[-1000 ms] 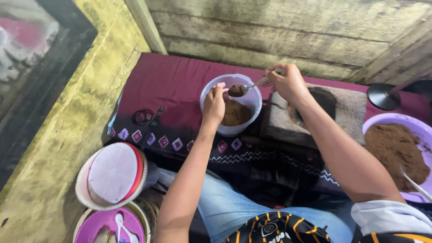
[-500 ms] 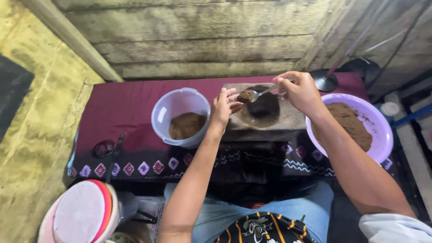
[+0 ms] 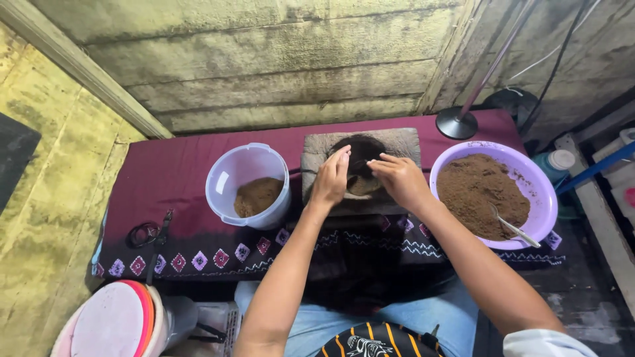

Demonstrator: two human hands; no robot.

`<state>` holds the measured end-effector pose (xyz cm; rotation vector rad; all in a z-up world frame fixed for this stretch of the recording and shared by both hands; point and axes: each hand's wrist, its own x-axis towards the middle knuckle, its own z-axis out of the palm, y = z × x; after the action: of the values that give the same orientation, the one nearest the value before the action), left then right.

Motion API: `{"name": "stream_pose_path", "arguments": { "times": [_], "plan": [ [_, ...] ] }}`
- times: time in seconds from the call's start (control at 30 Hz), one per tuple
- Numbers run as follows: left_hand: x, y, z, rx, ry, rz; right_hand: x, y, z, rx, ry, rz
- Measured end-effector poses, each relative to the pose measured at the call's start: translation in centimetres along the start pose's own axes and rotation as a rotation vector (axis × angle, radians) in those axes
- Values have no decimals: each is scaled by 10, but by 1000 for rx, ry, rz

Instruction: Mixing and grinding a brown powder substance using a spoon, bowls, and a stone mortar and pestle.

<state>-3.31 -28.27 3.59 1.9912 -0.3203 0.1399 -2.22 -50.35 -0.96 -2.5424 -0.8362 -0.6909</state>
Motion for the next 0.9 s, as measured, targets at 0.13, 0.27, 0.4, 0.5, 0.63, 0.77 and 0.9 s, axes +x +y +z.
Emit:
{"name": "stream_pose_path", "arguments": {
  "times": [0.13, 0.27, 0.4, 0.5, 0.63, 0.77, 0.9],
  "plan": [
    [2, 4, -18, -51, 55, 18, 1, -6, -25, 126, 104, 104],
    [-7, 11, -67, -133, 100, -36, 23, -38, -70, 483, 147, 472],
    [-12, -9, -136, 15, 140, -111, 65, -66, -75, 587, 141, 482],
    [-26, -29, -188, 190, 157, -203, 110, -108, -41, 549, 15, 339],
    [-42, -51, -223, 249, 185, -279, 154, -170, 38, 414, -139, 177],
    [-47, -73, -233, 162, 243, -224, 178, -191, 133, 113, -282, -38],
    [-48, -87, -234, 103, 282, -173, 193, -209, 181, -154, -492, -99]
  ]
}}
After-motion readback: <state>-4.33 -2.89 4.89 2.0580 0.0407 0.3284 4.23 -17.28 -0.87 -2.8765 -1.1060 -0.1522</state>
